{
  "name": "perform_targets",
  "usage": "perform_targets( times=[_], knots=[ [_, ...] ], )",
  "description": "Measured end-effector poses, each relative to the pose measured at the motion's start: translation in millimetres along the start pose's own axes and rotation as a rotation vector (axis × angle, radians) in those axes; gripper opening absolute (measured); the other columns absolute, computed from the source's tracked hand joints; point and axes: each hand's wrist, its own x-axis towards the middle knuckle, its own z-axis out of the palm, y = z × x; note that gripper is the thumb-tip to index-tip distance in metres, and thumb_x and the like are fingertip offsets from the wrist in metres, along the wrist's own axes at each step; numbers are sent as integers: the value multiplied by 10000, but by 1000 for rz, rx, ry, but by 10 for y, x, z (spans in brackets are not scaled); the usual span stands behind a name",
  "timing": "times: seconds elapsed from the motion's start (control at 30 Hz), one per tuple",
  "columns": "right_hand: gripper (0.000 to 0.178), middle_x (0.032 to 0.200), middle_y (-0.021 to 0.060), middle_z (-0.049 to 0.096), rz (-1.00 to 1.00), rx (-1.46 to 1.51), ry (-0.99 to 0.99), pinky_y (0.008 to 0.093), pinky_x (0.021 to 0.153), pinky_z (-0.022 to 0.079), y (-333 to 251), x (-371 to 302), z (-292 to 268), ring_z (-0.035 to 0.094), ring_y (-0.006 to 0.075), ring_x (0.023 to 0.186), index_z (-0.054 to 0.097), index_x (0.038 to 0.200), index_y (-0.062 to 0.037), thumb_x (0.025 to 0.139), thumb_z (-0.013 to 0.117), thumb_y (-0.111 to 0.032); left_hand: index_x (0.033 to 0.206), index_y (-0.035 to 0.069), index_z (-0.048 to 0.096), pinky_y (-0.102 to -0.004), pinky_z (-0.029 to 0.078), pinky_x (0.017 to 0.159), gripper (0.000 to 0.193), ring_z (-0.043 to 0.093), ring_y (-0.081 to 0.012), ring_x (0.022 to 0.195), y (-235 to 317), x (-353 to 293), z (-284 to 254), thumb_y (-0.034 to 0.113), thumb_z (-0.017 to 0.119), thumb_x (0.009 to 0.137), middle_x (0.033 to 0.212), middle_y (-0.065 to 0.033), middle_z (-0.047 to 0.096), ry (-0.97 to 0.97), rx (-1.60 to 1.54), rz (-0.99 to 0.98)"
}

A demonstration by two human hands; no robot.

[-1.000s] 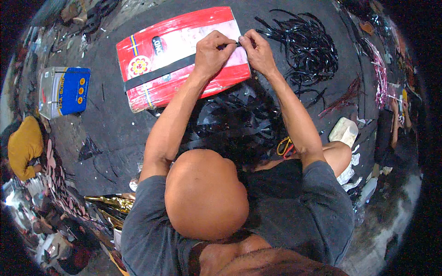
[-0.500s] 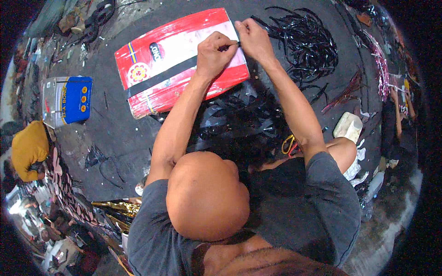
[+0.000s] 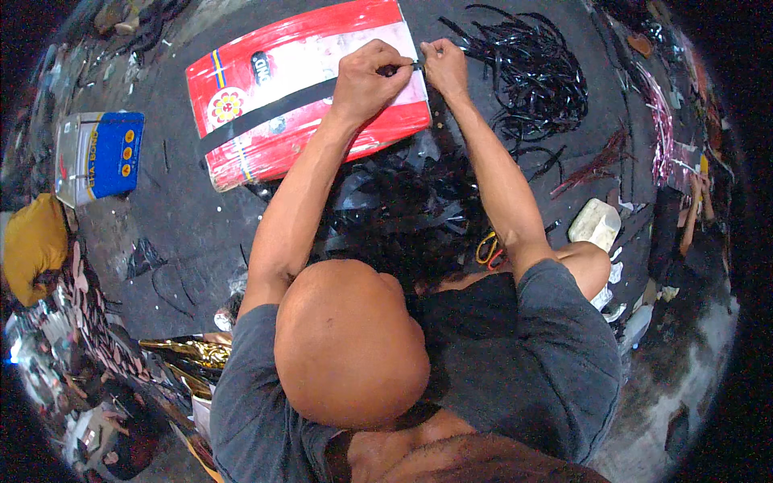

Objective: The person sits on the floor and wraps a red and white box with black plastic strips. They repeatedly pick up strips, place them across the box, and secure them by hand, building up layers of wrapping material.

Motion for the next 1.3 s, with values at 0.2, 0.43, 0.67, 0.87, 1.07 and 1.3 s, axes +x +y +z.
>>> perform_targets(
  times=[0.2, 0.43, 0.67, 0.87, 1.07, 1.3],
  knots=[
    [324, 894, 247, 706, 97, 9, -49, 486, 789, 524, 258, 42, 69, 685, 417, 871, 683, 906, 13, 896, 675, -311, 832, 47, 763, -276, 542, 647, 63, 675, -147, 697, -11, -6, 13, 72, 765, 774, 818, -68, 703, 1, 23, 2],
    [343, 974, 287, 689, 97, -394, -80, 550, 810, 501, 1313, -130, 25, 652, 489, 968, 635, 1024, 12, 965, 548, -314, 811, 46, 754, -283, 548, 661, 51, 687, -155, 715, -21, -35, 2, 75, 772, 774, 809, -67, 699, 45, 21, -24],
    [352, 899, 191, 716, 257, -61, 248, 448, 789, 542, 1062, -108, -329, 697, 364, 811, 663, 1077, -21, 1007, 489, -319, 770, 32, 719, -312, 536, 613, 45, 671, -198, 667, 18, -26, -37, 62, 750, 784, 767, -79, 659, 58, 126, 73],
    [369, 753, 136, 663, -242, -2, -109, 366, 673, 508, -581, -2, -437, 644, 198, 698, 652, 978, -22, 1038, 504, -355, 827, 29, 755, -297, 556, 674, 65, 692, -172, 735, 36, -52, -9, 79, 766, 787, 828, -81, 705, 1, 43, -9],
    [387, 909, 226, 675, -258, 3, -193, 520, 752, 497, -377, 116, -209, 640, 457, 869, 616, 920, -13, 1021, 467, -356, 844, 40, 763, -294, 552, 679, 76, 689, -170, 730, 47, 0, -25, 85, 774, 783, 837, -81, 707, -31, 23, -14],
    [366, 783, 163, 643, -214, 219, -178, 433, 678, 482, 36, 113, -15, 633, 320, 756, 646, 921, -17, 1024, 503, -337, 846, 54, 774, -292, 546, 667, 68, 689, -167, 723, 104, -3, -49, 84, 770, 786, 826, -73, 709, -47, 80, -36]
  ],
)
